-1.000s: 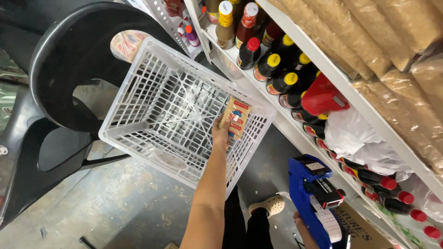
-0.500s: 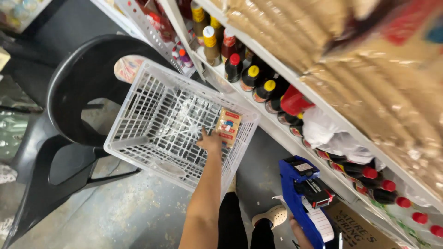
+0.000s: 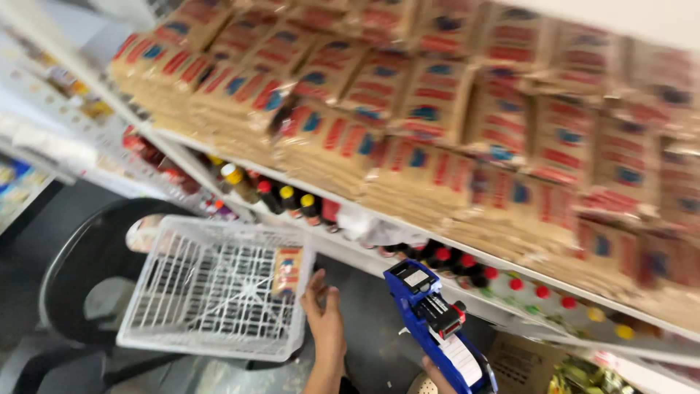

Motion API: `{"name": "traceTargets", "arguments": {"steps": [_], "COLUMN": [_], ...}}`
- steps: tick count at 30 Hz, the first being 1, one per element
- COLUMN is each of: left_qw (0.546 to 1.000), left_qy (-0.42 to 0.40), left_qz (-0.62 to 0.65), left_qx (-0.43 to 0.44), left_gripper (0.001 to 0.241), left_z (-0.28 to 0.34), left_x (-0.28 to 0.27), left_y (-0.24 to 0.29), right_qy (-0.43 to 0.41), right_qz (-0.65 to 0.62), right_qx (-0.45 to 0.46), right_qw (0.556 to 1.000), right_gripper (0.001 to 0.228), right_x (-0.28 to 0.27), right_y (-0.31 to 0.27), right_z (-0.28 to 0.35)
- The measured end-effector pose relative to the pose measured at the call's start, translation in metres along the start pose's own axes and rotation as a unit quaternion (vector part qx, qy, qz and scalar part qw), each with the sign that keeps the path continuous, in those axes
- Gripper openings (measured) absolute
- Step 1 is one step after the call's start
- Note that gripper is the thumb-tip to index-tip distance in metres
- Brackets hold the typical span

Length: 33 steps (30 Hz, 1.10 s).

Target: The recorder uses a price labeling gun to tag individual bags of sugar on a grocery shelf and then places the labeled bags into a white plastic basket.

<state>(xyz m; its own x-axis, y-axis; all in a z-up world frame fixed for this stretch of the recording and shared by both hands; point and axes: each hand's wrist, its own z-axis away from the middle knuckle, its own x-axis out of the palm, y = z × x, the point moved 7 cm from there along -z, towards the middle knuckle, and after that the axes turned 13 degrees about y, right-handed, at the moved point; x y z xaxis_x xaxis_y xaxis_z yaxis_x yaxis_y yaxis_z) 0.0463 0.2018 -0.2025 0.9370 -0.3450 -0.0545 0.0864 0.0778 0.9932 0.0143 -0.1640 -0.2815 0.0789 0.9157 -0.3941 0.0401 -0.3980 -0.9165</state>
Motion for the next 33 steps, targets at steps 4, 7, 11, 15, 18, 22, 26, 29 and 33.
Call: {"name": "traceTargets", "arguments": {"steps": [4,7,11,15,18,22,26,29,33], "left_qw": [0.979,0.947,0.896,0.861,0.863,0.809,0.734,0.72,0.719], "left_qy": [-0.149,-0.265,-0.392,-0.472,-0.504,-0.42,-0.311,-0.279,-0.314], "left_qz": [0.107,0.129,0.107,0.094,0.041,-0.055,-0.2,-0.302,-0.355], "left_qx": [-0.091,-0.128,-0.177,-0.162,-0.022,0.407,0.569,0.559,0.508], "left_gripper": [0.043,0.039,0.035,0.036,0.038,0.047,0.061,0.072,0.08], "left_z": [0.077,0.134,0.208,0.271,0.305,0.334,0.352,0.358,0.37], "left_x": [0.063,0.108,0.158,0.205,0.236,0.276,0.32,0.336,0.339], "left_y": [0.033,0.072,0.116,0.138,0.179,0.232,0.243,0.24,0.238], "right_qy": [0.032,0.057,0.11,0.143,0.149,0.161,0.174,0.183,0.225], "right_qz": [0.013,0.018,0.131,0.089,0.053,0.051,0.039,0.054,0.041], "right_qx": [0.011,0.028,-0.153,-0.163,-0.033,-0.079,-0.118,-0.044,-0.095], "right_qw": [0.999,0.998,0.973,0.972,0.987,0.982,0.977,0.981,0.969], "right_gripper": [0.038,0.036,0.028,0.022,0.021,0.011,0.007,0.005,0.007], "right_x": [-0.068,-0.119,-0.179,-0.234,-0.263,-0.297,-0.321,-0.334,-0.344], "right_y": [-0.148,-0.154,-0.166,-0.169,-0.142,-0.163,-0.16,-0.145,-0.135], "right_z": [-0.062,-0.064,-0.07,-0.067,-0.068,-0.064,-0.056,-0.052,-0.045]}}
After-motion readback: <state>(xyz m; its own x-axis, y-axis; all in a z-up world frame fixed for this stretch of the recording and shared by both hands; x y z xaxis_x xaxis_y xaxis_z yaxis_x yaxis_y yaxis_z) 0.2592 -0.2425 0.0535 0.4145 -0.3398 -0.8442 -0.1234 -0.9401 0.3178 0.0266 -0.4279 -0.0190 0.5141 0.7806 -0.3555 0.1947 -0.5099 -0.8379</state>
